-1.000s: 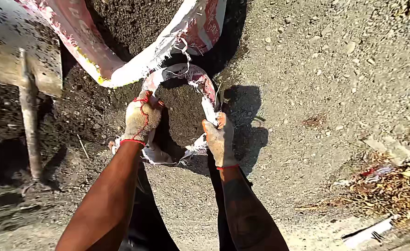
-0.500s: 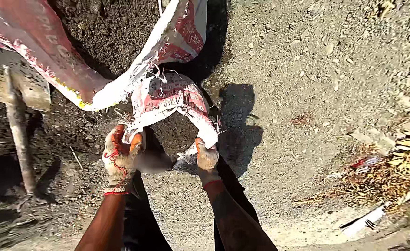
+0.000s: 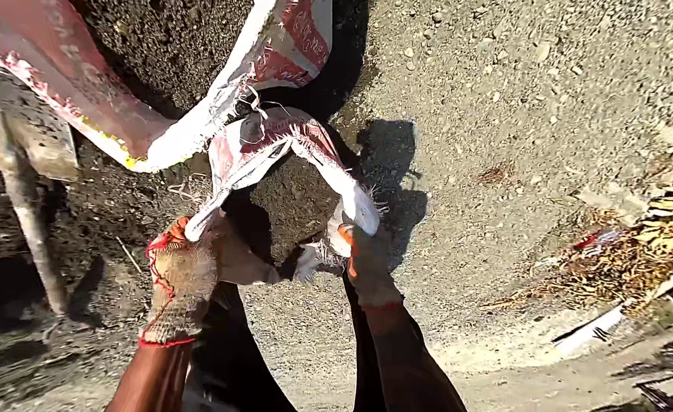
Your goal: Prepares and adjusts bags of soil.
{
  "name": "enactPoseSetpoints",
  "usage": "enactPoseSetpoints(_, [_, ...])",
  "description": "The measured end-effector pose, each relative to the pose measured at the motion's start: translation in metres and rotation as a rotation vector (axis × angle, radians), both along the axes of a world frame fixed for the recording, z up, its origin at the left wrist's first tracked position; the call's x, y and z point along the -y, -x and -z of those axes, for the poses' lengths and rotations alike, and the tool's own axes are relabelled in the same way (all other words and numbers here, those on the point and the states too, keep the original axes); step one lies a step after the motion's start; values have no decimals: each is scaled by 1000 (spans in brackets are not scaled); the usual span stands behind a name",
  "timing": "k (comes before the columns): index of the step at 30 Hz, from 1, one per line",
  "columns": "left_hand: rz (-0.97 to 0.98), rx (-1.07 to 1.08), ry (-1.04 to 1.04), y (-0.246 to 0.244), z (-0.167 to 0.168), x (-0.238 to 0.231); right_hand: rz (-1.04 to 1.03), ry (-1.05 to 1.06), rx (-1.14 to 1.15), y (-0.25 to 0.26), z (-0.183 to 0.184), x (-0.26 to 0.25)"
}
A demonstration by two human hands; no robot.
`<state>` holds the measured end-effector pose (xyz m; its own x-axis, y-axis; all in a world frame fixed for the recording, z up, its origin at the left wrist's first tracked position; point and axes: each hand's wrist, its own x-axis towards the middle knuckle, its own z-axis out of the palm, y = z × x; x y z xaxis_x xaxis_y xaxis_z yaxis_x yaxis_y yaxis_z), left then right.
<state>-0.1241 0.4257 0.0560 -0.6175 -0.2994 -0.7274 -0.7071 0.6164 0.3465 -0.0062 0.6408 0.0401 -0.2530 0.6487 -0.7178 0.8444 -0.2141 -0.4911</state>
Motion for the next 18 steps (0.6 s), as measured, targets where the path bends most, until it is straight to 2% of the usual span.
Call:
enactPoseSetpoints(3, [11, -130, -71, 0, 4, 26, 119, 46, -183, 14, -11, -3])
enactPoseSetpoints(5, [16, -134, -72, -12, 25, 52, 54, 71, -151, 11, -4, 0])
enactPoseSetpoints(8, [77, -95, 44, -4, 55, 21, -3, 50, 33, 7, 35, -2])
enactPoseSetpoints(11, [40, -43, 101, -12, 43, -2, 114, -56, 140, -8, 50, 8])
enactPoseSetpoints(13, [-36, -110, 28, -18, 32, -1, 131, -120, 147, -21, 49, 21])
enactPoseSetpoints(16, [-60, -271, -190, -34, 33, 20, 53, 69, 251, -35, 52, 49])
enactPoseSetpoints(18, [34, -142, -194, -49, 44, 35, 12, 202, 245, -29, 56, 68])
